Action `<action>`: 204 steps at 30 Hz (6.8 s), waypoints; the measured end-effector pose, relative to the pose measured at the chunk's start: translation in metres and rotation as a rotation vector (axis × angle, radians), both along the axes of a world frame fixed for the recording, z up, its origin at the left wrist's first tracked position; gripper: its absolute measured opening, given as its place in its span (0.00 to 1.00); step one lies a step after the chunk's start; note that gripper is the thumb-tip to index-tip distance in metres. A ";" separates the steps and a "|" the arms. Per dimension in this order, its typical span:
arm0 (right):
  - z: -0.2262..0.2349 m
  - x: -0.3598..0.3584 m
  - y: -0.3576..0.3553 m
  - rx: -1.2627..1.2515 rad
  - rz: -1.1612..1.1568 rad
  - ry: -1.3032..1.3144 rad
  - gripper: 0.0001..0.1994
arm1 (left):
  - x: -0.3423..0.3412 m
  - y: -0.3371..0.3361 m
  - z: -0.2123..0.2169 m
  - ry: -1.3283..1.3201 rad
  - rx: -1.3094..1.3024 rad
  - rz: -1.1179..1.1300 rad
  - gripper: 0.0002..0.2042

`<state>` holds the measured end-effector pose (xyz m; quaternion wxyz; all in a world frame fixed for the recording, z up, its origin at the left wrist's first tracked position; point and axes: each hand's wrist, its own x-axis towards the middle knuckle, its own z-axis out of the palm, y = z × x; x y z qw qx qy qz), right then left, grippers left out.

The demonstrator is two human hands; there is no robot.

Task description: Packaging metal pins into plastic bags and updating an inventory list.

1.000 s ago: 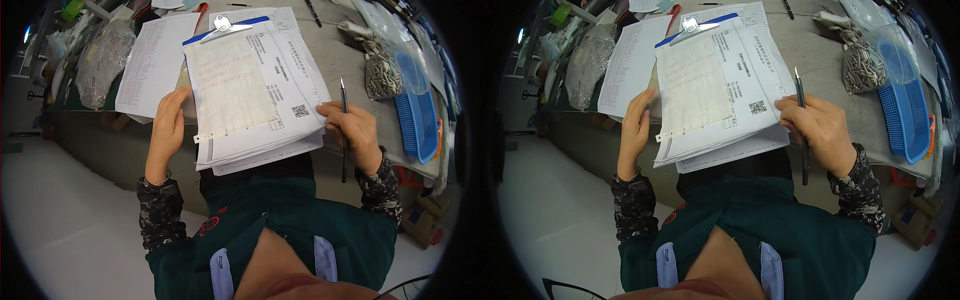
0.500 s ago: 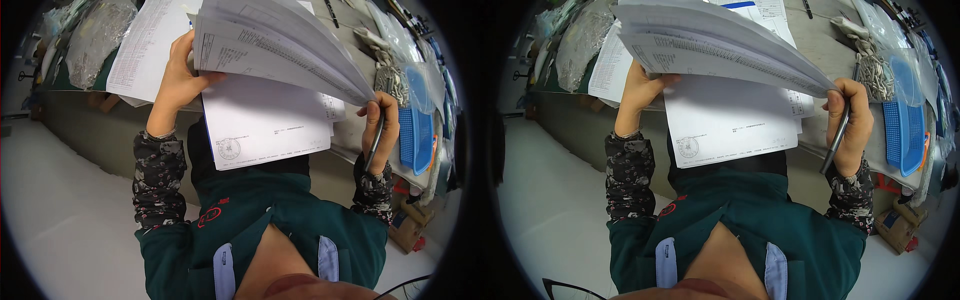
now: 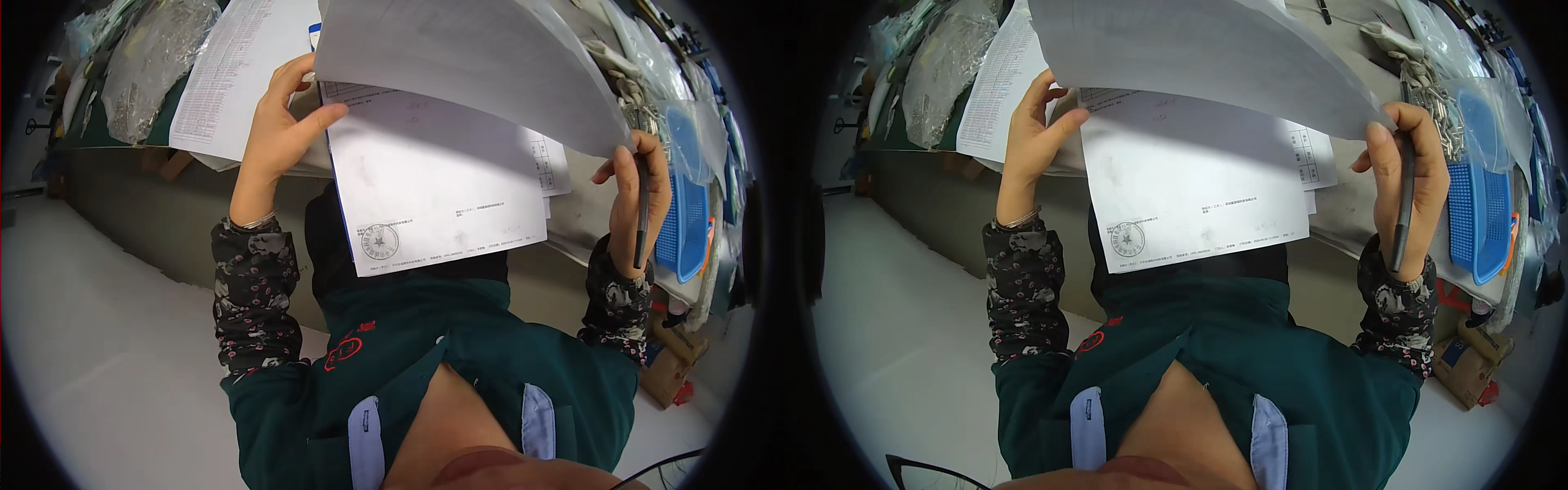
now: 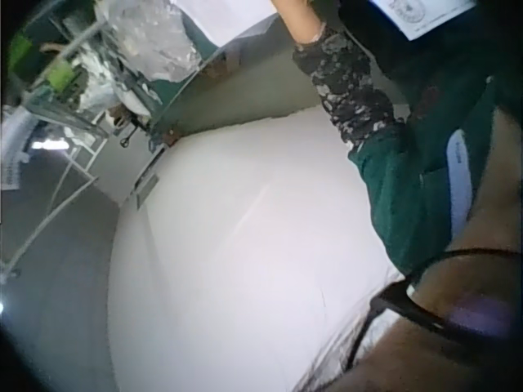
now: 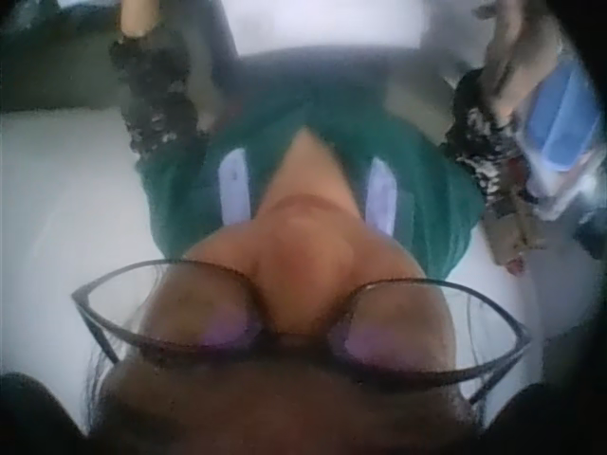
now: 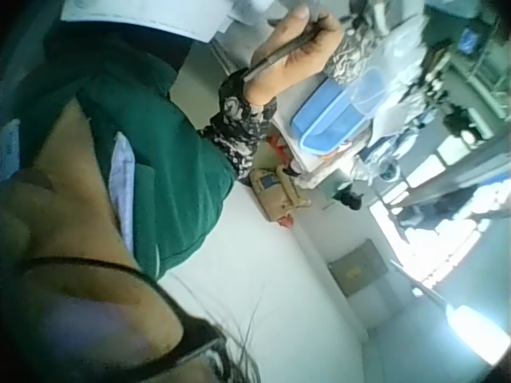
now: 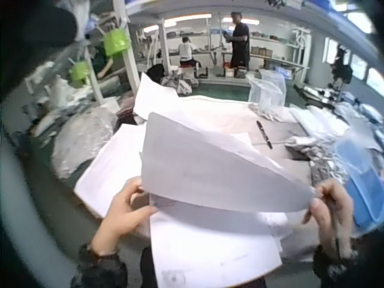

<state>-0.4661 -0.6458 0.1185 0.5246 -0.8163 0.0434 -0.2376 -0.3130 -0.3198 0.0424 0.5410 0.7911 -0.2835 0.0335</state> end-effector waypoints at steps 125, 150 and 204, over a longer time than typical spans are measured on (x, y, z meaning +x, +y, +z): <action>-0.011 0.019 -0.033 0.008 -0.135 0.049 0.09 | 0.050 -0.036 -0.015 0.263 -0.444 0.055 0.14; -0.001 -0.017 0.002 -0.723 0.522 0.040 0.09 | 0.049 -0.034 -0.018 0.149 -0.487 0.197 0.13; 0.007 0.008 -0.014 -0.574 0.359 -0.109 0.25 | 0.051 -0.033 -0.018 0.211 -0.380 0.191 0.12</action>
